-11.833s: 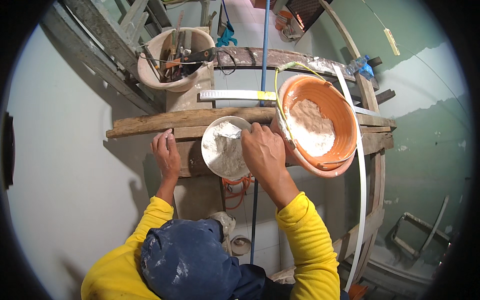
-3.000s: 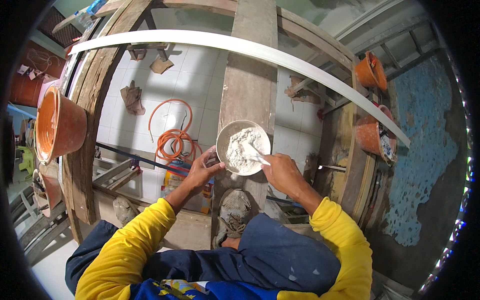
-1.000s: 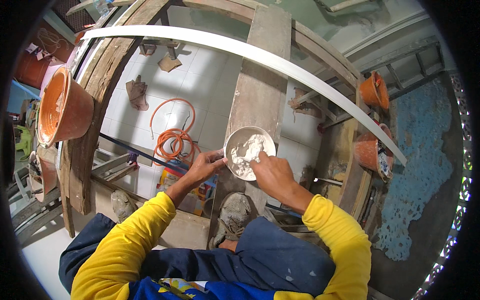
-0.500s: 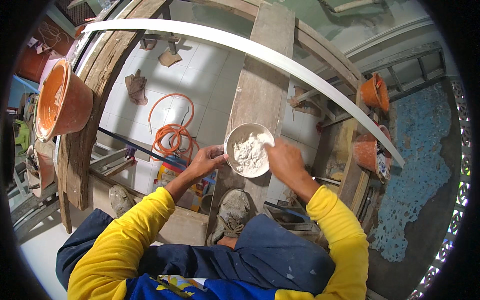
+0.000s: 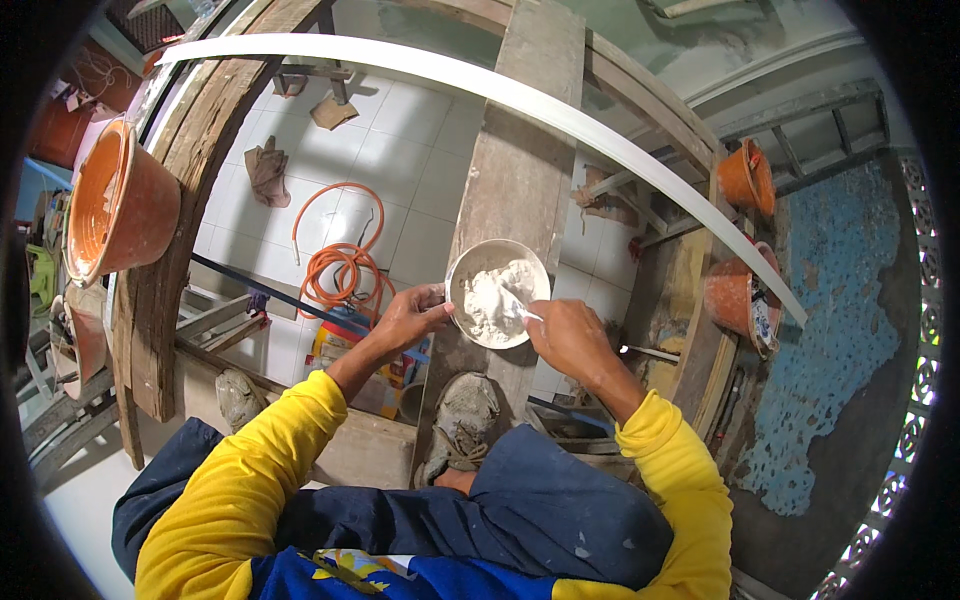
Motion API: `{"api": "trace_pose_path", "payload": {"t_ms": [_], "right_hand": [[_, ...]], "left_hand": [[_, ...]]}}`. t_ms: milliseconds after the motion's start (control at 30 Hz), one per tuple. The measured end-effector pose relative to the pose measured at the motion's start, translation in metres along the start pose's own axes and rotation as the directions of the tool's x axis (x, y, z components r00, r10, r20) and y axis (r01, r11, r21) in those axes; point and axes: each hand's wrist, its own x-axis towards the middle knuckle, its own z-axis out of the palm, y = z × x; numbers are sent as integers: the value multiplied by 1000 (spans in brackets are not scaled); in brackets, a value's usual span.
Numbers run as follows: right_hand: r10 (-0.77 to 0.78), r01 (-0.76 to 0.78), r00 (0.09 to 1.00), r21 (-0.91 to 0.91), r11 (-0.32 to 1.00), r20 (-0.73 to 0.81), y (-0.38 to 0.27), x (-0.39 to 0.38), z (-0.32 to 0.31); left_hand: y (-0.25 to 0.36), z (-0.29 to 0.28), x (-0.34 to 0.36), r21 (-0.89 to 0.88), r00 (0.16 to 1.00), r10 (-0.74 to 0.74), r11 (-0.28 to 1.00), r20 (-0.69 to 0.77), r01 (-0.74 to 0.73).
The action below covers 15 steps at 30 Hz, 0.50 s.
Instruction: The person scoops white powder from a bucket into a bowl, mixes it with water using a trowel, and applies the resulting paste onto a long white strip. The person then smooths the paste along the strip's surface.
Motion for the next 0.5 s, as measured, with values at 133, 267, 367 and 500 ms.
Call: {"api": "trace_pose_path", "payload": {"t_ms": [133, 267, 367, 500], "right_hand": [[-22, 19, 997, 43, 999, 69, 20, 2, 10], [-53, 53, 999, -76, 996, 6, 8, 14, -3], [-56, 56, 998, -1, 998, 24, 1, 13, -7], [-65, 68, 998, -186, 980, 26, 10, 24, 6]], "left_hand": [[5, 3, 1, 6, 999, -4, 1000, 46, 4], [-10, -4, 3, -55, 999, 30, 998, 37, -28], [3, 1, -1, -25, 999, -19, 999, 28, 20], [1, -3, 0, 9, 1000, -15, 1000, 18, 15]]}}
